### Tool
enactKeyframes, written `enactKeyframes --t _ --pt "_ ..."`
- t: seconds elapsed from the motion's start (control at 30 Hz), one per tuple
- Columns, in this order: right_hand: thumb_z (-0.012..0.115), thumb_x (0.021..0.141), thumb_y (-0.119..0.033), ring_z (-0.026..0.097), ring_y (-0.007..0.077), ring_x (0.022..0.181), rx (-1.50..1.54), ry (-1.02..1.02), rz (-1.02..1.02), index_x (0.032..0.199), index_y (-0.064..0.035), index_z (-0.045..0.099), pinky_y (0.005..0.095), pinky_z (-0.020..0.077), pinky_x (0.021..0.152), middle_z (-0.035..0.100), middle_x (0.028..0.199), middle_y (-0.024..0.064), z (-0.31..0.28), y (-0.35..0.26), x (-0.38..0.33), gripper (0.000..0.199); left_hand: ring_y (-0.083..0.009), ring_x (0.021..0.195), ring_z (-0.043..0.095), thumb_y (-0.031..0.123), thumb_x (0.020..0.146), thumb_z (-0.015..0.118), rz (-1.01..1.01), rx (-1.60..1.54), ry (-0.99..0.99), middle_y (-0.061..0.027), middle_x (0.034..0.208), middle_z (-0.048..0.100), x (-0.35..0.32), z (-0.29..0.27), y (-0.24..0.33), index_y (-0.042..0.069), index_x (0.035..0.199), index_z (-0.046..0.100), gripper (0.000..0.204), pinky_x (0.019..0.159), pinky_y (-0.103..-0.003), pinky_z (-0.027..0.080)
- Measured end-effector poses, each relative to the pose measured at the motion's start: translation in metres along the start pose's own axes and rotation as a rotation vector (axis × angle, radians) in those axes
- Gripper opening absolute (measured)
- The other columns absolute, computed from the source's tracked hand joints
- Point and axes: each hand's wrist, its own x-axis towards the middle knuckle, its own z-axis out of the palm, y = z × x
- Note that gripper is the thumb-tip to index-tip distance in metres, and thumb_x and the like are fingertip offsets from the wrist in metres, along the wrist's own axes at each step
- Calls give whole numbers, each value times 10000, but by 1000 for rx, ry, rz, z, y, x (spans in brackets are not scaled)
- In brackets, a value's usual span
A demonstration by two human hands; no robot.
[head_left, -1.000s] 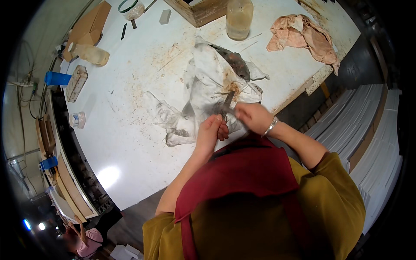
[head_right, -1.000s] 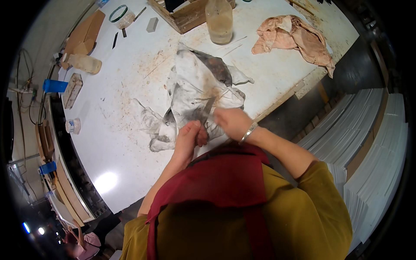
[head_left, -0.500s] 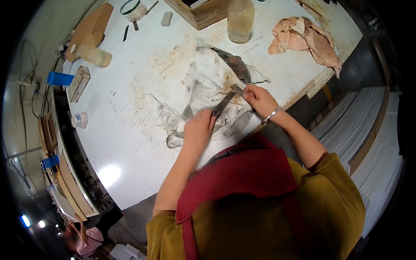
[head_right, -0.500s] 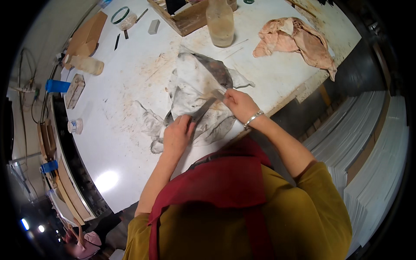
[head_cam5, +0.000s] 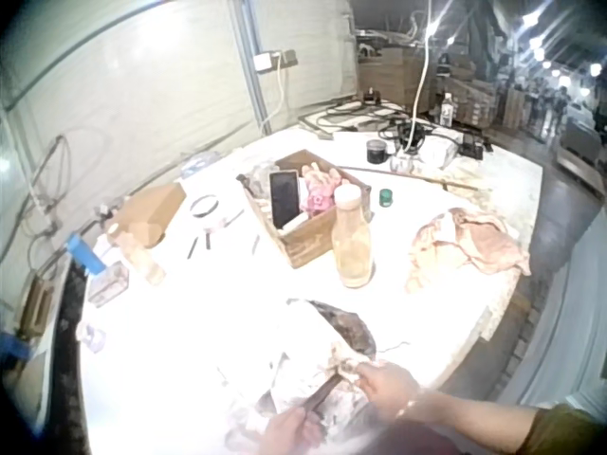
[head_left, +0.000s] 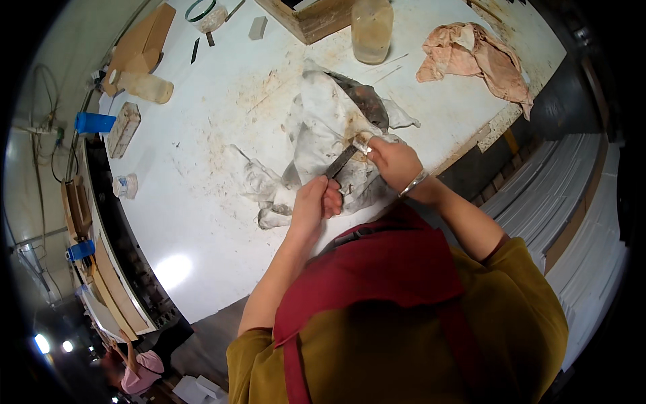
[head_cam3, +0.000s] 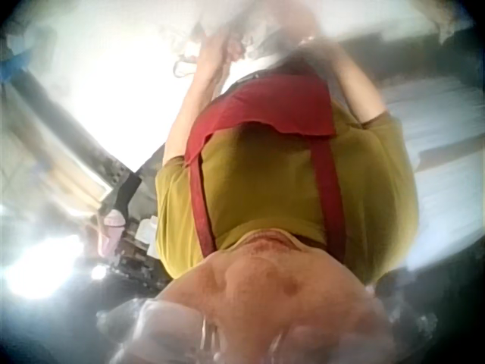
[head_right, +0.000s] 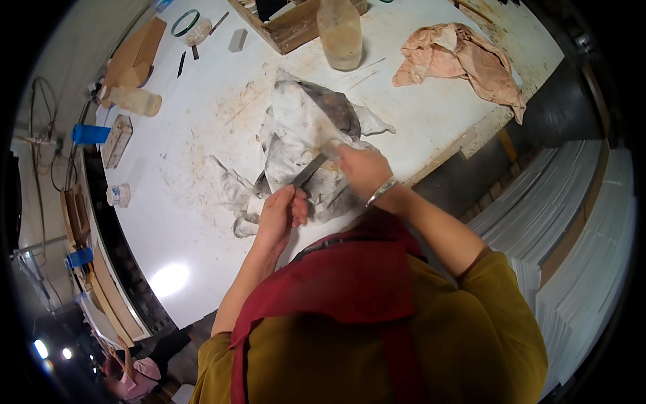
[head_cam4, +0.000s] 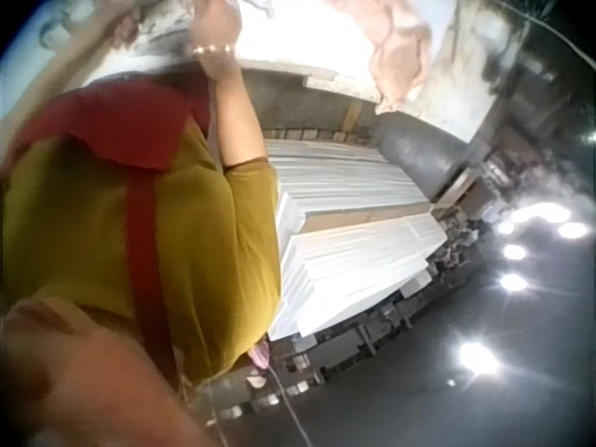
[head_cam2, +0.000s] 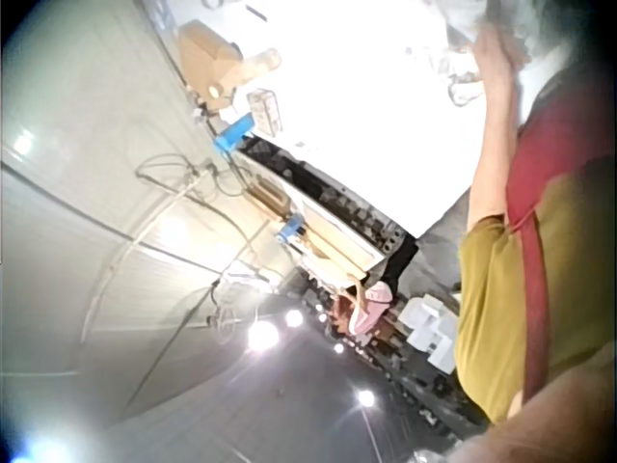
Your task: The person uses a metal scraper to scrape the surface of a flat object on a workbench, wipes it with a cloth, and applies liquid from a bottle.
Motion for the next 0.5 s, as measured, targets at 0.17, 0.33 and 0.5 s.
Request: enactKeyframes --t 0.17,0.33,0.5 --pt "480 878 -177 557 399 694 133 -90 -88 934 -64 492 464 411 582 561 697 205 6 -14 -18 127 -108 473 491 242 940 400 7 -89 7 -45 606 553 3 1 -8 13 855 540 282 429 -210 335" --pt "488 874 -177 557 398 672 71 -30 -17 925 -64 495 459 412 571 560 677 199 10 -13 -18 124 -111 469 465 234 939 405 -7 -213 26 -38 601 530 3 5 -14 4 849 535 279 433 -217 340" --pt "504 859 -178 563 389 662 62 -27 -69 930 -66 506 460 417 569 568 667 194 15 -19 -26 133 -93 508 455 224 935 419 -10 -202 44 -4 604 499 2 7 -19 18 834 533 256 435 -210 337"
